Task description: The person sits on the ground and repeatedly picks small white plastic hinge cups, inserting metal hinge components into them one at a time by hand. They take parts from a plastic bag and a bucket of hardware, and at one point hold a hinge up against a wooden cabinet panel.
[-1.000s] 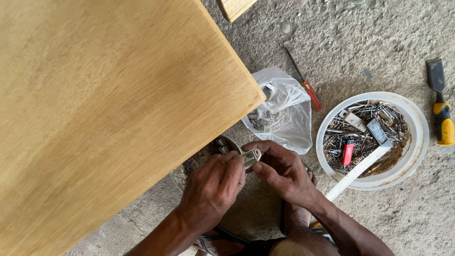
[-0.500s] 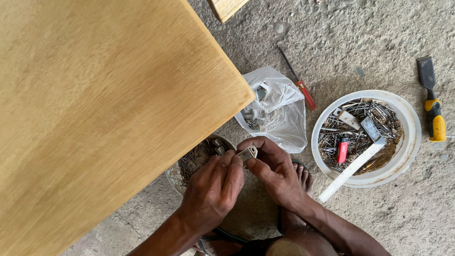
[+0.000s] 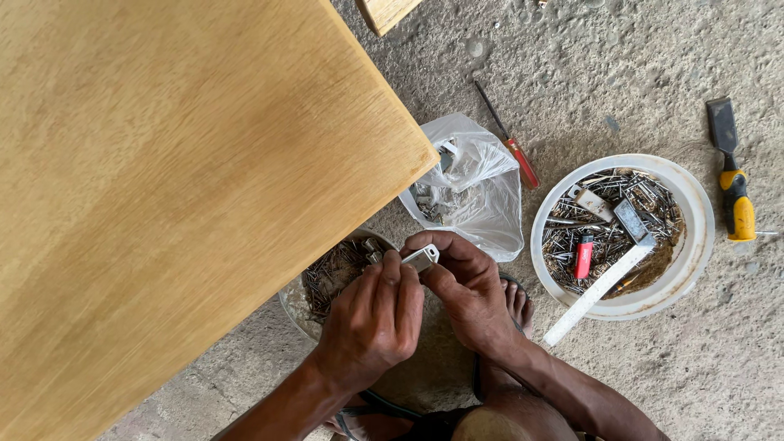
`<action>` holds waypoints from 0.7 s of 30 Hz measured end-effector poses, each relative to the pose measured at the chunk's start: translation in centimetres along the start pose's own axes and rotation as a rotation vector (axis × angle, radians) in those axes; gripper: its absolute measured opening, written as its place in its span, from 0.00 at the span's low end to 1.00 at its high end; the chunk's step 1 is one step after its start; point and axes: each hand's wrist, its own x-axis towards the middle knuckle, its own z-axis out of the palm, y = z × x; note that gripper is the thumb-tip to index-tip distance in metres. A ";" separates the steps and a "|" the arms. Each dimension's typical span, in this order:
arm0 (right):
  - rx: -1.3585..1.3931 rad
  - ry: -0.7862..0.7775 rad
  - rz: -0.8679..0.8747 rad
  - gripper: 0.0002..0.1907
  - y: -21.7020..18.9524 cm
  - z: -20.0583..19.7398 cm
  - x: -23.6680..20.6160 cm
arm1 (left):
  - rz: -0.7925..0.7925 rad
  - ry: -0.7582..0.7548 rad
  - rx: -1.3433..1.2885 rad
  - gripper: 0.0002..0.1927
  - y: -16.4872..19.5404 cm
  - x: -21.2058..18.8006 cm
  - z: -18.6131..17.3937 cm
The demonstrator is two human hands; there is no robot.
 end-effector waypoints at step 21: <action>-0.055 -0.099 -0.022 0.16 -0.9 -1.0 0.5 | -0.205 0.029 -0.354 0.04 -0.3 -0.7 2.3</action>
